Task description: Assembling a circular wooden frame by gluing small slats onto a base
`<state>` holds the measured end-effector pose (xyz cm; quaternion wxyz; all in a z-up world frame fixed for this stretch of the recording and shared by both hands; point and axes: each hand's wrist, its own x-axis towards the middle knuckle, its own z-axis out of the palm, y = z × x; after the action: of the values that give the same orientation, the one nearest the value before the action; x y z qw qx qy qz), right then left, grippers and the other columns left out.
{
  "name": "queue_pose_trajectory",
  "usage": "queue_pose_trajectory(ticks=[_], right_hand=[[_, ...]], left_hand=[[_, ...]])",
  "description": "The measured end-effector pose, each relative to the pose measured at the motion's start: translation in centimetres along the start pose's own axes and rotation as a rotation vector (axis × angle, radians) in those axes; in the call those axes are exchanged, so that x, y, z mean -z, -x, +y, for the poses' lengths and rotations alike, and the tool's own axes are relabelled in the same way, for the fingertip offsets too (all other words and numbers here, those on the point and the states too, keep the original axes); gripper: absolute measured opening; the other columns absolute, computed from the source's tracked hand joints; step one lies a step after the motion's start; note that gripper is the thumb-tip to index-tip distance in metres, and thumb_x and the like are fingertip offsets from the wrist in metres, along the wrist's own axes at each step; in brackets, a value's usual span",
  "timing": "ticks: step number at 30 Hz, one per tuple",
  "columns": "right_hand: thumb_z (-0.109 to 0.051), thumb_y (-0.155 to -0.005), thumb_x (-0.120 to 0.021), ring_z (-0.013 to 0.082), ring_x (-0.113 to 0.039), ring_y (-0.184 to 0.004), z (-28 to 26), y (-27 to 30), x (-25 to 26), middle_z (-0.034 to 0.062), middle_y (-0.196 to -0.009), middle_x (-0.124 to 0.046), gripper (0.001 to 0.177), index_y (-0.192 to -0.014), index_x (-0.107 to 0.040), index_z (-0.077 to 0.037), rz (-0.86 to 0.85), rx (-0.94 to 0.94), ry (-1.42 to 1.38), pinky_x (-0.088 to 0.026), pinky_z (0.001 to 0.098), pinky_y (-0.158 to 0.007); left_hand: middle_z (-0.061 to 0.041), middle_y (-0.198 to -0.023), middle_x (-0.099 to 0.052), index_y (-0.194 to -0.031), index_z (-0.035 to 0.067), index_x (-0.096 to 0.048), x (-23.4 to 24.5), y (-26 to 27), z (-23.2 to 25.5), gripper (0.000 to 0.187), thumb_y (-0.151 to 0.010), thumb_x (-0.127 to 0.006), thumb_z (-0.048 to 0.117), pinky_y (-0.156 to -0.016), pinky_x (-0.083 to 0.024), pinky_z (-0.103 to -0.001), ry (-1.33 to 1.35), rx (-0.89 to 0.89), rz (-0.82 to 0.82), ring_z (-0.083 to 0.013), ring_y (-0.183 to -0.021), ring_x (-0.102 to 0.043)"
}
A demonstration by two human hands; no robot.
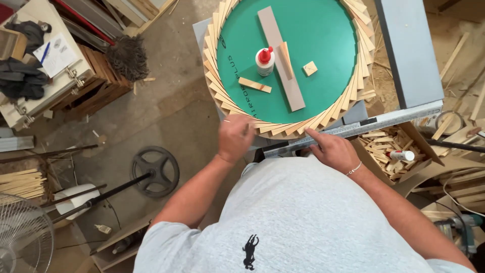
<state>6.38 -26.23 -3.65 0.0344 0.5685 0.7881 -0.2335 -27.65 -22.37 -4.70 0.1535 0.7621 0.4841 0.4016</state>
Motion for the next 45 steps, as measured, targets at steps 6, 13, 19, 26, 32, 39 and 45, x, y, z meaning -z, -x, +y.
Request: queue_pose_trajectory(ticks=[6,13,19,26,32,39,45], right_hand=[[-0.042,-0.093,-0.06,0.025,-0.072,-0.098,-0.7,0.0,-0.2,-0.0003,-0.098,-0.071,0.063,-0.154,-0.043,-0.04,0.002,-0.029,0.041,-0.06,0.0446,-0.087],[-0.043,-0.092,-0.061,0.0287,-0.072,-0.098,-0.8,0.4,-0.8,0.0034,-0.097,-0.072,0.067,-0.156,-0.042,-0.035,0.011,-0.023,0.021,-0.06,0.0471,-0.087],[-0.044,-0.09,-0.064,0.0286,-0.072,-0.099,-1.2,0.6,-0.1,0.0039,-0.098,-0.073,0.069,-0.155,-0.044,-0.033,0.034,-0.012,0.024,-0.06,0.0467,-0.087],[-0.047,-0.091,-0.063,0.0261,-0.072,-0.104,-1.1,0.5,-0.4,0.002,-0.105,-0.075,0.068,-0.155,-0.044,-0.033,0.007,-0.012,0.057,-0.059,0.0443,-0.091],[-0.047,-0.091,-0.063,0.0251,-0.071,-0.106,-1.1,0.2,-0.3,0.0011,-0.106,-0.074,0.07,-0.157,-0.041,-0.035,-0.028,-0.041,0.045,-0.059,0.0434,-0.093],[-0.046,-0.092,-0.061,0.0258,-0.071,-0.102,-1.2,-0.1,1.0,0.0008,-0.1,-0.073,0.064,-0.153,-0.045,-0.036,-0.026,-0.033,0.041,-0.06,0.0441,-0.09],[-0.045,-0.091,-0.062,0.0258,-0.072,-0.1,-0.8,-0.5,0.8,0.0011,-0.097,-0.074,0.064,-0.152,-0.046,-0.037,0.007,-0.017,0.025,-0.06,0.0446,-0.089]], left_hand=[[-0.019,-0.128,-0.064,-0.135,0.003,-0.064,2.0,1.0,-3.2,0.058,-0.086,-0.079,0.03,-0.106,-0.045,-0.048,-0.332,0.179,0.076,-0.0366,-0.123,-0.06],[-0.016,-0.152,-0.054,-0.148,0.011,-0.056,-1.3,3.5,-0.6,0.074,-0.093,-0.064,0.061,-0.122,-0.028,-0.05,-0.372,-0.009,-0.087,-0.0353,-0.144,-0.047],[-0.008,-0.156,-0.052,-0.146,0.022,-0.059,-3.0,5.1,0.8,0.068,-0.09,-0.066,0.06,-0.126,-0.021,-0.05,-0.42,-0.089,-0.113,-0.0286,-0.149,-0.042],[-0.012,-0.156,-0.051,-0.148,0.017,-0.056,-1.4,2.6,-0.5,0.073,-0.095,-0.055,0.067,-0.125,-0.02,-0.054,-0.387,0.174,-0.093,-0.0313,-0.146,-0.043],[-0.027,-0.161,-0.036,-0.156,0.003,-0.041,0.7,-3.8,-6.8,0.094,-0.092,-0.069,0.065,-0.124,-0.017,-0.064,-0.463,0.465,-0.051,-0.0452,-0.152,-0.031],[-0.024,-0.168,-0.024,-0.16,0.0,-0.032,0.6,-7.3,-7.0,0.106,-0.091,-0.068,0.071,-0.13,-0.011,-0.057,-0.486,0.567,-0.233,-0.0403,-0.158,-0.019],[-0.025,-0.167,-0.024,-0.159,-0.002,-0.032,0.4,-7.5,-7.0,0.106,-0.089,-0.068,0.069,-0.129,-0.011,-0.057,-0.525,0.553,-0.237,-0.0409,-0.157,-0.018]])
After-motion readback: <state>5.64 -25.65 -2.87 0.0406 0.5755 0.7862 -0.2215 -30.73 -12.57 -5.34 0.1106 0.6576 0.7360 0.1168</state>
